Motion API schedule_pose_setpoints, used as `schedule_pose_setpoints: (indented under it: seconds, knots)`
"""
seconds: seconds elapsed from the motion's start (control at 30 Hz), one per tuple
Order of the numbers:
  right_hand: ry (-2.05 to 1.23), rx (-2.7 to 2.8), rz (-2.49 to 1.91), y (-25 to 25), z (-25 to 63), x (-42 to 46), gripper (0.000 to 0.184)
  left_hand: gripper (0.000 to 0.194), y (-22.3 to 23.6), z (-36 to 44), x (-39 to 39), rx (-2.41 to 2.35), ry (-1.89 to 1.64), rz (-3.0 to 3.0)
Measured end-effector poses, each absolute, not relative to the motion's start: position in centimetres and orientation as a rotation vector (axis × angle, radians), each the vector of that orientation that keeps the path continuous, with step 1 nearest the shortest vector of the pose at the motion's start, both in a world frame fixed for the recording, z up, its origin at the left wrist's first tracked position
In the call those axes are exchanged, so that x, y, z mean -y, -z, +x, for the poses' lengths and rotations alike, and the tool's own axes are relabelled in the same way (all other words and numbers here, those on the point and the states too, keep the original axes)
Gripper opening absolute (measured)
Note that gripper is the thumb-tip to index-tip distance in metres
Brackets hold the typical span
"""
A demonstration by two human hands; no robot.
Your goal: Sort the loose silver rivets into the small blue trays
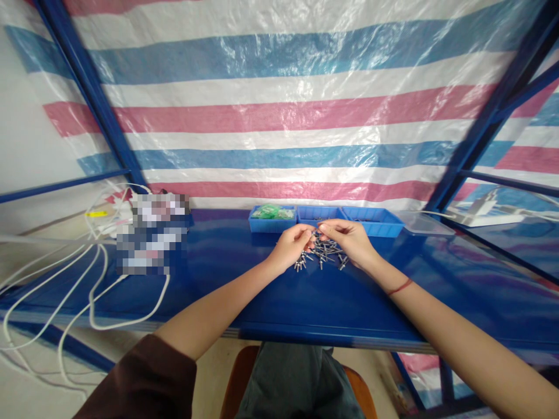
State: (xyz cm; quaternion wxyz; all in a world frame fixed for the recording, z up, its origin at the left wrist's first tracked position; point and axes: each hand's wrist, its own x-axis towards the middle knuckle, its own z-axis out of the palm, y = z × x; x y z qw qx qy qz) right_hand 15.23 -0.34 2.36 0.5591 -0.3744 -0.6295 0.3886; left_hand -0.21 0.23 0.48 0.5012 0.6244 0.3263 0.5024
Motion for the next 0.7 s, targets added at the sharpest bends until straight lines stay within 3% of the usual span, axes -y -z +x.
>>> schedule_pose_setpoints:
  seconds: [0.23,0.37,0.7]
  knots:
    - [-0.770,1.578,-0.915,-2.52,15.52,0.34,0.025,0.025,-0.54,-0.01,0.20,-0.778,-1.127,1.466]
    - [-0.736,1.641,-0.890,-2.58,15.42,0.39,0.025,0.021,-0.29,0.04,0.10,-0.799,-1.095,1.568]
    - [-0.525,1.871,-0.888,-2.81,16.20,0.30,0.027,0.020,-0.88,-0.77,0.14,-1.032,-1.369,1.889]
